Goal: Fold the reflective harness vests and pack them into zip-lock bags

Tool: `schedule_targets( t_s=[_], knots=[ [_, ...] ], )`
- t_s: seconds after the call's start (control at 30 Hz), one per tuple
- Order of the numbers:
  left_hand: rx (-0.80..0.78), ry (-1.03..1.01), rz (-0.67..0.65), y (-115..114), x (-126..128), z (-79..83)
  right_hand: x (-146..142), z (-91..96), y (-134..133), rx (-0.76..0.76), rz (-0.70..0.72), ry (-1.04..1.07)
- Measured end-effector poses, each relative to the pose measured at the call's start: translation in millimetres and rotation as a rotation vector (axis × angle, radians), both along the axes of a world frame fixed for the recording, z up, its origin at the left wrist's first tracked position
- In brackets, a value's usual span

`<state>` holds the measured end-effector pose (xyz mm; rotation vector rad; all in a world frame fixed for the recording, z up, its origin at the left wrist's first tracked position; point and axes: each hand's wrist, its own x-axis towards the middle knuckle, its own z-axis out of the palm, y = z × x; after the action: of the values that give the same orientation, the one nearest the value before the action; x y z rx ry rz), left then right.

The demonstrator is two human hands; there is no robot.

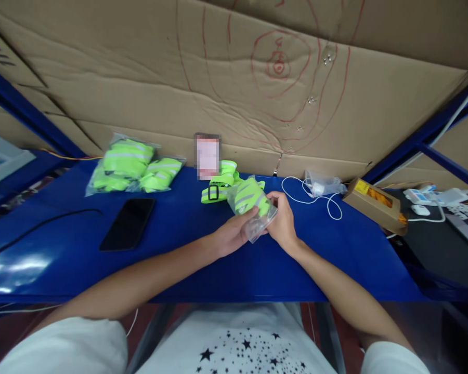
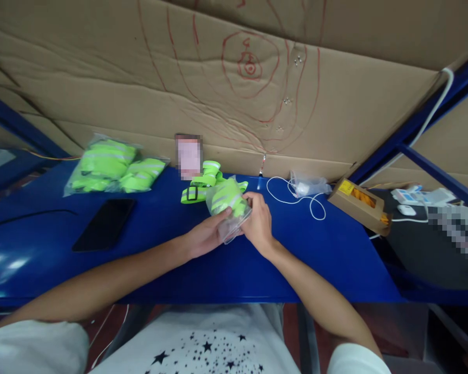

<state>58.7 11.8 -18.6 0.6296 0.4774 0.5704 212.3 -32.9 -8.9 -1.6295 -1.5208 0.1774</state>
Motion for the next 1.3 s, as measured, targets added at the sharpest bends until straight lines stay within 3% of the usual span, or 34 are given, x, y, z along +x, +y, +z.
schedule_targets(
  t_s=[0.1,0.2,0.27,0.3,0.33,0.43,0.5,0.57,0.67,0.77,0.83,0.9,1.03,1.17,1.3],
  knots=[
    [0.012,0.015,-0.048,-1,1,1.7,-5,3.0,0,-0.045,-0.038,0.055],
    [0.112,0.054,-0.284,4,-8,16.7,2,17.3,1,-0.067,0.008,0.318],
    [0.298,0.145,-0.444,8,-19,33.2,12,29.5,2,-0.096,0.053,0.611],
    [0.458,0.22,-0.437,9,-25,41.6,18,35.1,2,-0.131,0.085,0.756],
    [0.669,0.304,-0.318,10,-31,49.0,22,39.6,2,-0.176,0.124,0.886],
    [1.264,0.457,0.26,10,-42,59.8,23,45.8,-2,-0.316,0.21,1.132],
    [1.42,0.434,0.358,7,-42,56.4,14,45.3,-7,-0.348,0.261,1.208],
    [1.354,0.382,0.278,4,-37,48.7,4,44.0,-13,-0.38,0.383,1.228],
    [1.043,0.295,0.242,2,-34,38.9,1,43.3,-17,-0.398,0.537,1.087],
    [0.746,0.246,0.196,2,-40,34.6,13,43.7,-17,-0.184,0.477,0.727],
    [0.634,0.233,0.124,3,-46,32.5,23,44.0,-16,-0.077,0.52,0.456],
    [0.599,0.169,0.029,4,-51,30.7,28,44.6,-16,-0.078,0.633,0.249],
    [0.687,0.042,-0.088,6,-58,29.9,26,47.8,-22,-0.079,0.726,0.131],
    [0.759,0.079,-0.02,2,-58,30.1,10,51.7,-33,-0.043,0.745,-0.141],
    [0.75,0.166,0.026,-7,-53,25.8,-4,50.0,-38,-0.164,0.775,-0.331]
  ],
)
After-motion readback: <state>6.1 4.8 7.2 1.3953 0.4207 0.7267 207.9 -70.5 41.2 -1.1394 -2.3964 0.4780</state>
